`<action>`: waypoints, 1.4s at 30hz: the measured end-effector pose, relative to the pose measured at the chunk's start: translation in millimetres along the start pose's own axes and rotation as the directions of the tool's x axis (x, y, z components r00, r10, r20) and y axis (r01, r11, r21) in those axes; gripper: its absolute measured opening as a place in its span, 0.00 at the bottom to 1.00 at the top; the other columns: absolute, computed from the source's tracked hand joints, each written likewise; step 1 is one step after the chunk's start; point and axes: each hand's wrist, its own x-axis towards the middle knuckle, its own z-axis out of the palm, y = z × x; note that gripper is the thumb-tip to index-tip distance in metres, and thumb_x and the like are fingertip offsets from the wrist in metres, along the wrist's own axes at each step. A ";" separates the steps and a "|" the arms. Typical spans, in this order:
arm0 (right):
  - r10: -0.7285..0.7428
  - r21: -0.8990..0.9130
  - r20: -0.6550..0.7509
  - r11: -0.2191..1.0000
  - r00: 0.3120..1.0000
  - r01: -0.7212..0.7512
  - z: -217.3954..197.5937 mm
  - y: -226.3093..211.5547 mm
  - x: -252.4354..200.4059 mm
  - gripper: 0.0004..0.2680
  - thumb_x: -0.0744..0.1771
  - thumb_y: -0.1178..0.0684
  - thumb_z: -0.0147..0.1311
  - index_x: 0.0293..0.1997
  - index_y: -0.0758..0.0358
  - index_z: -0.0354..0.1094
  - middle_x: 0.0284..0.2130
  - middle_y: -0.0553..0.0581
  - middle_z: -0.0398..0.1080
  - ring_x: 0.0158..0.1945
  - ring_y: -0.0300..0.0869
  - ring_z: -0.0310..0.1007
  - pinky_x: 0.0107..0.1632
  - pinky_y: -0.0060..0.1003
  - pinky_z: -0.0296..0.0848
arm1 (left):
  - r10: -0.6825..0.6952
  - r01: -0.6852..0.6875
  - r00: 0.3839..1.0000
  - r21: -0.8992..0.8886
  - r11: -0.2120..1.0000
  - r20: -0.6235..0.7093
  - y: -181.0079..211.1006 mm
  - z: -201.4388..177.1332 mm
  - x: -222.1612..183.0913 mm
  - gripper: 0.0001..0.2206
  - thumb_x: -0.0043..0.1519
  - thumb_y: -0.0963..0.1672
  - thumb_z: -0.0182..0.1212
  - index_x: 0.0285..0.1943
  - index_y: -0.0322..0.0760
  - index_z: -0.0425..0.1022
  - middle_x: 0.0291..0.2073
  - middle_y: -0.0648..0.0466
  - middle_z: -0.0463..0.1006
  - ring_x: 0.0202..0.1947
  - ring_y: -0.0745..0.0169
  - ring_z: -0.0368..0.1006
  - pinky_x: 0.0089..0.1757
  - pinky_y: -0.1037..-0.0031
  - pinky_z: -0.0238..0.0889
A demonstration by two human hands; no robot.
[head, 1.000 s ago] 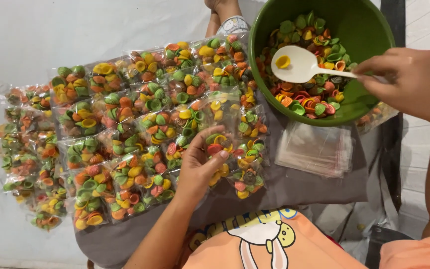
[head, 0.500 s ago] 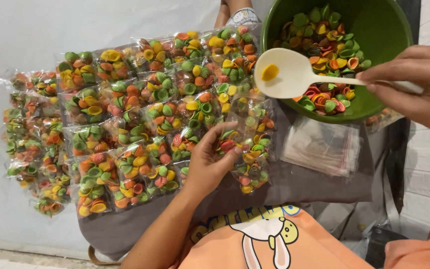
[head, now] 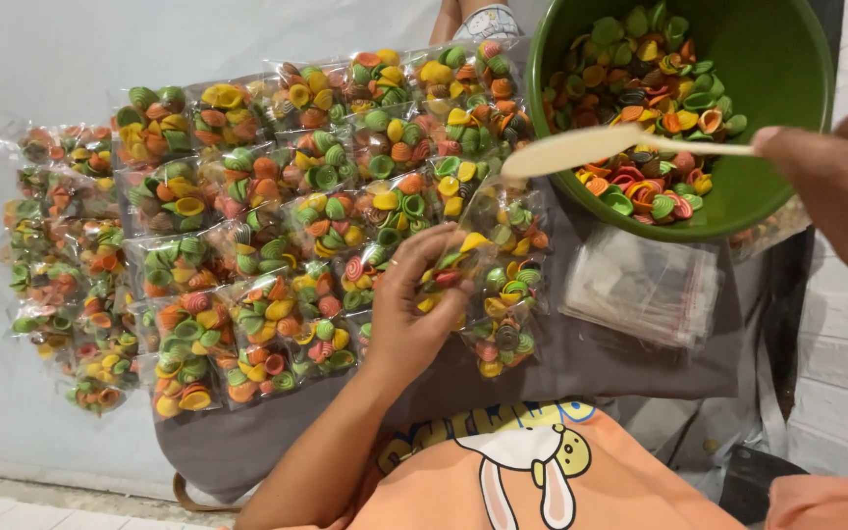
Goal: Filling small plastic bags with colorful snacks from a large bowl using a spoon and organizing them on a mat.
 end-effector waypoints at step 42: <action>-0.256 0.694 -0.070 0.682 0.964 0.232 157.8 -144.0 -2.0 0.17 0.62 0.52 0.69 0.53 0.67 0.73 0.46 0.64 0.77 0.45 0.51 0.80 0.46 0.43 0.80 | 0.069 -0.116 0.980 -0.252 0.961 -0.185 -28.4 -8.5 9.0 0.04 0.61 0.39 0.70 0.42 0.33 0.83 0.42 0.45 0.84 0.51 0.54 0.80 0.50 0.66 0.72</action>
